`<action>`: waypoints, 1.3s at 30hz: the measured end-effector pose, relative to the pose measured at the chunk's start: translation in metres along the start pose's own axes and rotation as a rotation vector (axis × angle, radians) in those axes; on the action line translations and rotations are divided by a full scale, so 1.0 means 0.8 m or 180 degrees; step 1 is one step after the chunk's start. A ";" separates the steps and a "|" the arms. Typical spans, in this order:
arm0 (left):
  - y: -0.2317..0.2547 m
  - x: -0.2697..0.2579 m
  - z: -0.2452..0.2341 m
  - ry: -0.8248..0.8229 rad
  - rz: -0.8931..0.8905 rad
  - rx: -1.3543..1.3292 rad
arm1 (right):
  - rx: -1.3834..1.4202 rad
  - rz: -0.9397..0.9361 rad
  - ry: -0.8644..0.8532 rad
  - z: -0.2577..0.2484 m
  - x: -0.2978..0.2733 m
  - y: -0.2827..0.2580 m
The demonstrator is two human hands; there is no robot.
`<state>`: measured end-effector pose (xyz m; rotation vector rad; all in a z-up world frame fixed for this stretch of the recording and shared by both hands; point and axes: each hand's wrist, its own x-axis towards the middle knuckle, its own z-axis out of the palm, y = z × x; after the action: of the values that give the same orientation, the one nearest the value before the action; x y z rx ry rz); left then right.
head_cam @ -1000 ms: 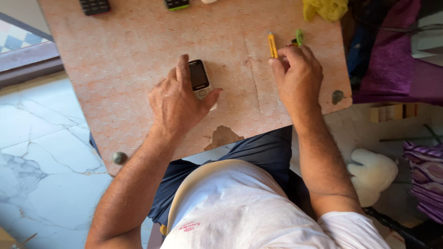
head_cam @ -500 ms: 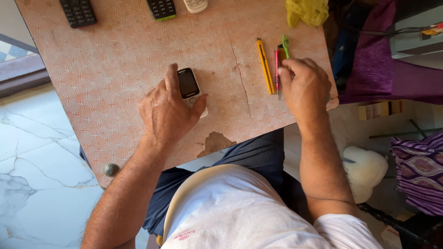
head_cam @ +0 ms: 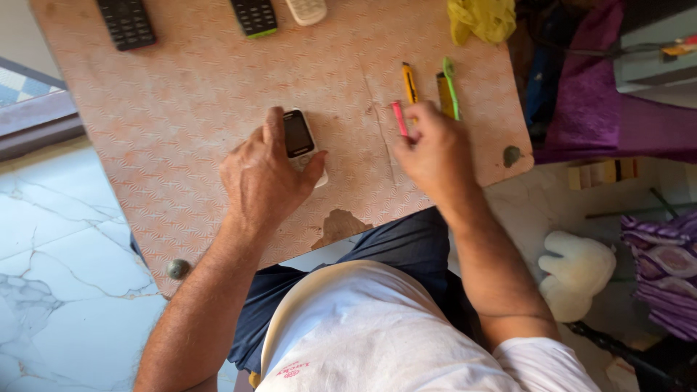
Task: The person uses a utility knife and a pencil to scrape and mark the screen and case of a white mobile phone, then brushes the back of the device with a toothbrush.
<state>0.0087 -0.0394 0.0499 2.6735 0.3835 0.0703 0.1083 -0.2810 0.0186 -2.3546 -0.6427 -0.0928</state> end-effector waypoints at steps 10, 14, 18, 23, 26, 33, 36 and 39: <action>-0.001 0.000 -0.001 0.0032 0.0068 -0.0057 | -0.1161 0.0195 0.0449 -0.041 0.013 0.044; 0.000 0.001 -0.002 -0.0012 0.0011 -0.0033 | -0.1011 0.0333 0.0281 -0.042 0.014 0.055; -0.001 0.001 -0.001 -0.0006 0.0022 -0.0075 | -0.0330 0.0493 0.0399 -0.037 0.017 0.053; -0.001 0.001 0.001 -0.0022 0.0004 -0.0033 | -0.0268 0.0099 0.0237 -0.023 0.017 0.040; -0.002 0.001 -0.001 -0.0012 -0.0003 -0.0025 | -0.0334 -0.0102 0.0326 -0.021 0.016 0.021; -0.003 0.003 -0.003 -0.0409 -0.0196 -0.0008 | -0.0699 -0.0390 0.0075 0.006 0.007 -0.023; -0.008 0.000 -0.003 0.0001 0.0133 -0.0149 | -0.0525 -0.0737 0.0159 0.011 0.013 -0.030; -0.013 -0.003 -0.002 0.0109 0.0229 -0.0259 | 0.0327 -0.0851 -0.0406 0.021 0.010 -0.047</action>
<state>0.0035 -0.0304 0.0466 2.6082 0.2888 0.1503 0.0958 -0.2426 0.0304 -2.1778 -0.9992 -0.0275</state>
